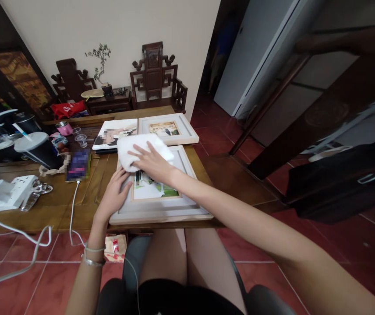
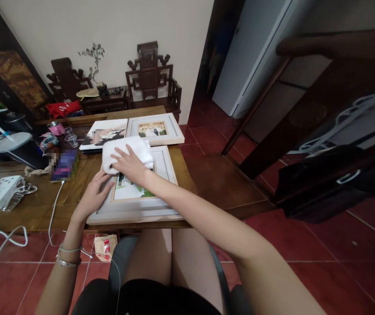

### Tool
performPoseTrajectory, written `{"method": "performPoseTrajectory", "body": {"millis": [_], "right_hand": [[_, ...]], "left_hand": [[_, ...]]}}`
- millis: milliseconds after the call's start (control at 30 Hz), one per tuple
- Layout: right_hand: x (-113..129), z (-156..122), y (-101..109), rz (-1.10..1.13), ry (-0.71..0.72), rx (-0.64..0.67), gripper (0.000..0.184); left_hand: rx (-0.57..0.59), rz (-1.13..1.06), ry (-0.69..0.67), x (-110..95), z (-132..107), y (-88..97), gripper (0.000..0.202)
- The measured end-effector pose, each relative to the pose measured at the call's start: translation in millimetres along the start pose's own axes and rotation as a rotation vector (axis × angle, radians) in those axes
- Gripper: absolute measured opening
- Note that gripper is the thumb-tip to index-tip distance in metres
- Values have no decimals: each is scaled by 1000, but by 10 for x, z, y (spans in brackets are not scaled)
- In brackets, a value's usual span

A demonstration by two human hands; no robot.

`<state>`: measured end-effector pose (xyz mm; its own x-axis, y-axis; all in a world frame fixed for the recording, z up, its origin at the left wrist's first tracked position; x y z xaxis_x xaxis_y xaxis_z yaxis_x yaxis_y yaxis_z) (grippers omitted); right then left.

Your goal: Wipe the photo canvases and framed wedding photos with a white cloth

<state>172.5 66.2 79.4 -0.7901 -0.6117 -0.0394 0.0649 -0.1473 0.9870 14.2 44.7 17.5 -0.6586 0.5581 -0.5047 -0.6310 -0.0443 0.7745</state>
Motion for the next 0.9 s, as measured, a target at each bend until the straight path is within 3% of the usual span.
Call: {"method": "performPoseTrajectory", "body": {"millis": [67,167,333,433,533,667,767,900], "right_hand": [[19,102,-133,2,-1,38,48],[-170,65,-251,4,-76,60,46],[-772,-427,-176,-13,-235,85,49],[-919,-752,-98,-19,-287,102,53],[-744,-1026,-81,-2,-293,90,55],[-249,-1441,-34,88,-206,99,56],[16,-1723,117,203,-141,156,61],[-40,-1704,358,200,-212,108,66]], "left_hand": [[-3,-9,1,-6,1,10,43],[-15,-20,7,-19,-5,29,48],[-10,-11,21,-34,-4,31,49],[-11,-16,24,-31,5,21,50],[-19,-19,20,-31,9,20,49],[-8,-4,20,-34,7,26,48],[7,6,12,-25,8,25,48],[19,3,-6,-1,10,4,49]]}}
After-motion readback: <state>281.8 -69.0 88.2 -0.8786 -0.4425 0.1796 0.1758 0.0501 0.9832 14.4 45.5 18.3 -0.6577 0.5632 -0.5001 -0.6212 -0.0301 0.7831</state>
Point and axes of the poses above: each hand's wrist, its own z-axis towards the middle knuckle, its own y-axis out of the back of the hand, x = y × z, the point moved 4 cm from there along z, towards the middle knuckle, and after that the axes turned 4 degrees about -y, right-handed, at the moved point
